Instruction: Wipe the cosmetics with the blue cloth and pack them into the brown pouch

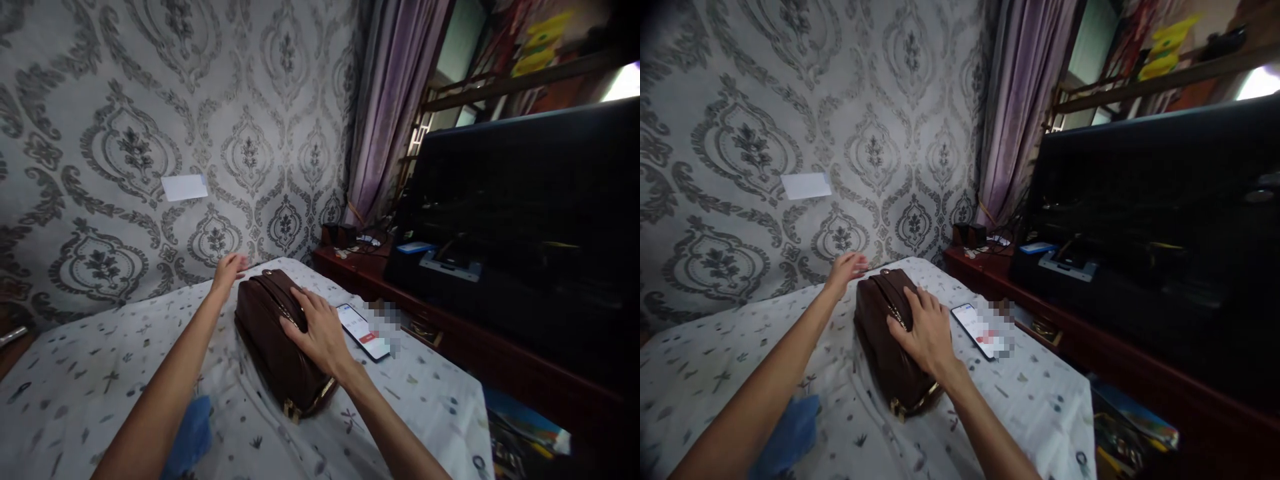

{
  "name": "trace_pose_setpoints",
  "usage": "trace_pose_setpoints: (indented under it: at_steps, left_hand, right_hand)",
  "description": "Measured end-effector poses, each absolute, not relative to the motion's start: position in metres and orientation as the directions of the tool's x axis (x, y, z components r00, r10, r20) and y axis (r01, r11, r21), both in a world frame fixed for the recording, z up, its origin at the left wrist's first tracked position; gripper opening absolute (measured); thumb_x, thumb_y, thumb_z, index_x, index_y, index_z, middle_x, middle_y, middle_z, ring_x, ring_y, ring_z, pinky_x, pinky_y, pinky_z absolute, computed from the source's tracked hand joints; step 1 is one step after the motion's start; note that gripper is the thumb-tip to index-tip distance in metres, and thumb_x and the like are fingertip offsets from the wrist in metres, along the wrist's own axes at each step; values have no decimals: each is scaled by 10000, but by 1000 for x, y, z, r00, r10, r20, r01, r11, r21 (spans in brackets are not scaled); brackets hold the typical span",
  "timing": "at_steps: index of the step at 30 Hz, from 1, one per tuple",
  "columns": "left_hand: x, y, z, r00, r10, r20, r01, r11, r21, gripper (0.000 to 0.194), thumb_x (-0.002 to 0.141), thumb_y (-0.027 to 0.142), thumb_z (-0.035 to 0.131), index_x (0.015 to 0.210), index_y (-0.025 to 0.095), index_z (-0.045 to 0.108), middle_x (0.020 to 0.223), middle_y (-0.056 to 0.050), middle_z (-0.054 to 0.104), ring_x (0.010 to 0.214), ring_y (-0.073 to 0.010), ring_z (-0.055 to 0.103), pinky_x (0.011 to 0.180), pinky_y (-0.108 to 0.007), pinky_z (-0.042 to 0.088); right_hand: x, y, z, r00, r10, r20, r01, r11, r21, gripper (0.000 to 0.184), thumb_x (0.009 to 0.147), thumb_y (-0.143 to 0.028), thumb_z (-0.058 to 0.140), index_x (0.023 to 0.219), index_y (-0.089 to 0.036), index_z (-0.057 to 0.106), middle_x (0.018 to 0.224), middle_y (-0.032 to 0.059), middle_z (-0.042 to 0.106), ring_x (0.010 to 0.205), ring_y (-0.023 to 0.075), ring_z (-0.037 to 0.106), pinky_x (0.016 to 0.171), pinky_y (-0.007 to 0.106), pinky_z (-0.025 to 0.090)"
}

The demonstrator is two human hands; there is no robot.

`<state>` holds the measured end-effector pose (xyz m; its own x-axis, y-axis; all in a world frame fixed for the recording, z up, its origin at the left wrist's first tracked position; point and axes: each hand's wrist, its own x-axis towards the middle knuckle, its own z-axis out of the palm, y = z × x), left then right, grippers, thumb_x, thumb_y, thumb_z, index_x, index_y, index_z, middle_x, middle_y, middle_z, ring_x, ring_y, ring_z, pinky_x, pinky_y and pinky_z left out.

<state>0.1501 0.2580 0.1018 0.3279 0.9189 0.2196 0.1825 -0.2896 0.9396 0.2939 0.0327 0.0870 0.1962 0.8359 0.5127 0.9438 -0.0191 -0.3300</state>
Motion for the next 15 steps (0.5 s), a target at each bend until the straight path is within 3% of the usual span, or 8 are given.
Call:
trace_pose_setpoints:
  at_steps: [7,15]
  left_hand:
    - [128,263,61,314,927,-206,348,90,933,365,946,384,610,1236,162,594,1225,-94,632,1036,-225,648,873,-438,566]
    - [140,270,56,253,917,-309,373,202,905,381,945,373,614,1265,170,579,1266,-101,613,1070,-234,638,894,-453,560]
  right_hand:
    - [298,35,77,185,784,593,940,34,-338,584,896,-509,567,1387,-194,570,1437,180,553,1295,345,526,1038,527,422]
    - [300,34,73,178,758,627,948,38,-316,583,901,-539,560,1368,-193,591,1414,174,572,1279,343,533,1017,503,431]
